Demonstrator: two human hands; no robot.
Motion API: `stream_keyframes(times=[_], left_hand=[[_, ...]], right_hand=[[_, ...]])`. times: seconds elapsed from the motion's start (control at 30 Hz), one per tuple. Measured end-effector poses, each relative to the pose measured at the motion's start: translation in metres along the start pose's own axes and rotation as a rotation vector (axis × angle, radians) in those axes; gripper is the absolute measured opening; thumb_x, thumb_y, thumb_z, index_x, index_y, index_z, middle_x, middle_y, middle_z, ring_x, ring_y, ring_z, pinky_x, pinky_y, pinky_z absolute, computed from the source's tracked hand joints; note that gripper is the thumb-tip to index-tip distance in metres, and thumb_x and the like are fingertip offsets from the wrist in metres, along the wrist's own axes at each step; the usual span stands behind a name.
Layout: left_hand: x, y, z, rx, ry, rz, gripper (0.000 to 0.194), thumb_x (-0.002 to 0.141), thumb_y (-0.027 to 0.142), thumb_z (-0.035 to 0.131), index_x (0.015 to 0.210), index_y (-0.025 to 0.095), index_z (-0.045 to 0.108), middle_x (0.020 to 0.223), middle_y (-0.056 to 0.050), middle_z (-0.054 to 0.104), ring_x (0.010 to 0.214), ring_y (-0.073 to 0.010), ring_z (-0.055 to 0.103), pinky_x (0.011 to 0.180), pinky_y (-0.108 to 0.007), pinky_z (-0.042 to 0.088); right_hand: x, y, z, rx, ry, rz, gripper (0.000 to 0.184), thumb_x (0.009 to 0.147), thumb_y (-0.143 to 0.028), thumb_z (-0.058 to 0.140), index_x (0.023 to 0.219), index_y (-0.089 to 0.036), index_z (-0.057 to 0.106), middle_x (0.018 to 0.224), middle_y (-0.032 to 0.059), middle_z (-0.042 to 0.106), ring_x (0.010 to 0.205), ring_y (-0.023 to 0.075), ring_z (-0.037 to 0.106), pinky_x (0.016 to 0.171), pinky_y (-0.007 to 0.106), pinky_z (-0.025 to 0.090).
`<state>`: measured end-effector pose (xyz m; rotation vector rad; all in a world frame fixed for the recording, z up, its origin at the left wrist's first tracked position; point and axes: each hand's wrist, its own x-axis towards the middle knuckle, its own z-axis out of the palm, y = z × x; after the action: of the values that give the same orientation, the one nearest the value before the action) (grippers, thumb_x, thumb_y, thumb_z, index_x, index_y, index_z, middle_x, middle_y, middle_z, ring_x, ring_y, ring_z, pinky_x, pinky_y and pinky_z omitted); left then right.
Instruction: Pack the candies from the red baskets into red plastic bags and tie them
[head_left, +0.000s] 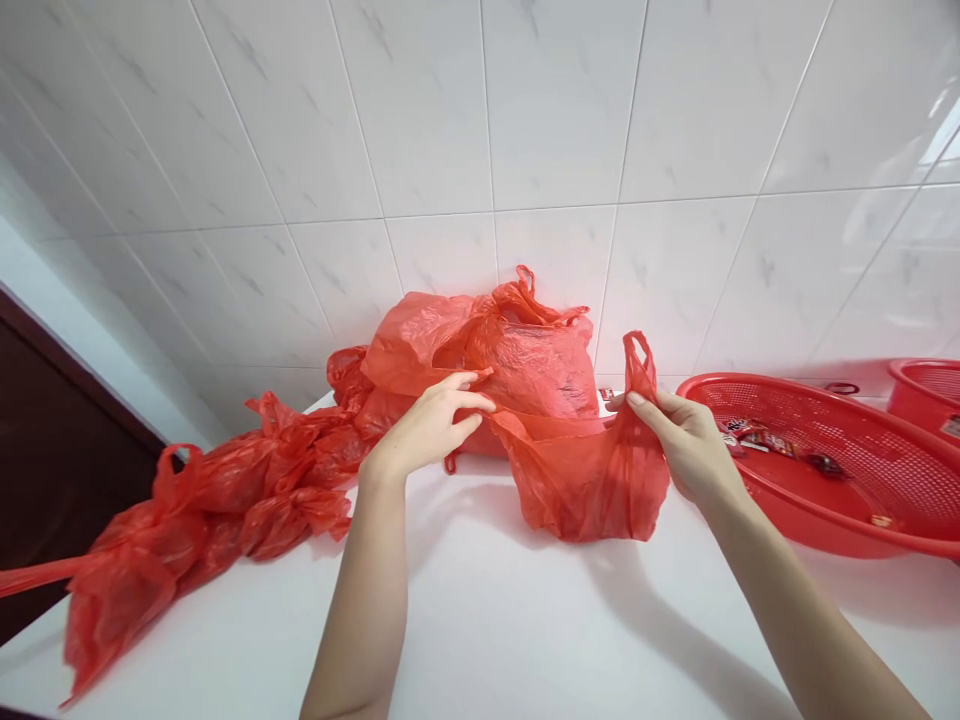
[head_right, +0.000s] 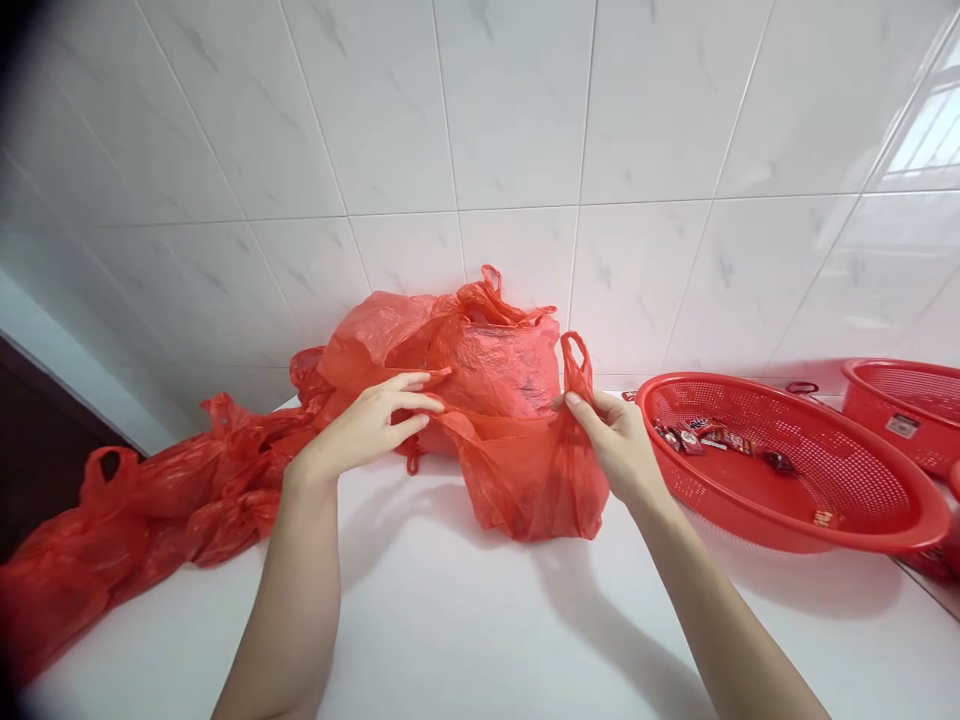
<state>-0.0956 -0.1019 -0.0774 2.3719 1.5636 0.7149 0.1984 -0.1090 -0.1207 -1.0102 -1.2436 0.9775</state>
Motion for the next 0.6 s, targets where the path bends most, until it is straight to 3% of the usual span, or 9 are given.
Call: stream_keyframes(times=[0.07,0.13,0.2,0.27,0.43,0.6], left_hand=[[0.001,0.001,-0.003,-0.123,-0.025,0.052,0.025,0.082,0.029,0.051,0.075,0.021,0.074,0.149,-0.006,0.055,0.136,-0.0343,0.051,0.107,-0.047,0.047],[-0.002,0.005,-0.008,-0.343,-0.057,0.158,0.028,0.078,0.030,0.050,0.052,0.020,0.056,0.133,-0.009,0.067,0.127,-0.0363,0.057,0.103,-0.048,0.049],[-0.005,0.010,-0.014,-0.604,-0.123,0.292,0.032,0.074,0.032,0.049,0.045,0.021,0.042,0.109,-0.012,0.075,0.110,-0.0362,0.064,0.101,-0.050,0.050],[-0.007,0.013,-0.016,-0.760,-0.165,0.330,0.031,0.074,0.033,0.050,0.047,0.021,0.040,0.094,-0.013,0.076,0.094,-0.0330,0.068,0.098,-0.052,0.052],[-0.004,0.015,-0.012,-0.629,0.004,0.211,0.034,0.083,0.033,0.055,0.053,0.019,0.047,0.100,-0.010,0.073,0.094,-0.0260,0.067,0.093,-0.043,0.054],[-0.004,0.012,-0.008,-0.427,0.116,0.145,0.031,0.083,0.040,0.069,0.063,0.019,0.059,0.088,-0.004,0.068,0.084,-0.0211,0.065,0.080,-0.035,0.056]], right_hand=[[0.000,-0.002,-0.004,-0.039,0.002,-0.009,0.048,0.070,-0.065,0.078,0.083,-0.018,0.079,0.077,0.0055,0.074,0.077,0.0218,0.070,0.067,0.029,0.055],[0.001,-0.005,-0.008,-0.068,0.010,-0.019,0.048,0.069,-0.065,0.079,0.078,-0.018,0.078,0.072,0.0044,0.073,0.070,0.0186,0.067,0.063,0.027,0.053],[0.001,-0.009,-0.011,-0.068,0.017,-0.031,0.048,0.068,-0.065,0.080,0.073,-0.017,0.077,0.068,0.0036,0.071,0.065,0.0166,0.065,0.060,0.025,0.052],[0.000,-0.012,-0.013,-0.041,0.007,-0.040,0.047,0.068,-0.064,0.081,0.073,-0.018,0.077,0.067,0.0033,0.071,0.063,0.0167,0.065,0.062,0.026,0.054],[-0.003,-0.014,-0.013,-0.003,-0.048,-0.069,0.043,0.070,-0.061,0.081,0.075,-0.018,0.078,0.068,0.0045,0.073,0.067,0.0186,0.069,0.065,0.026,0.056],[-0.003,-0.012,-0.012,-0.009,-0.041,-0.065,0.043,0.069,-0.061,0.082,0.071,-0.018,0.077,0.067,0.0037,0.073,0.064,0.0166,0.067,0.060,0.024,0.053]])
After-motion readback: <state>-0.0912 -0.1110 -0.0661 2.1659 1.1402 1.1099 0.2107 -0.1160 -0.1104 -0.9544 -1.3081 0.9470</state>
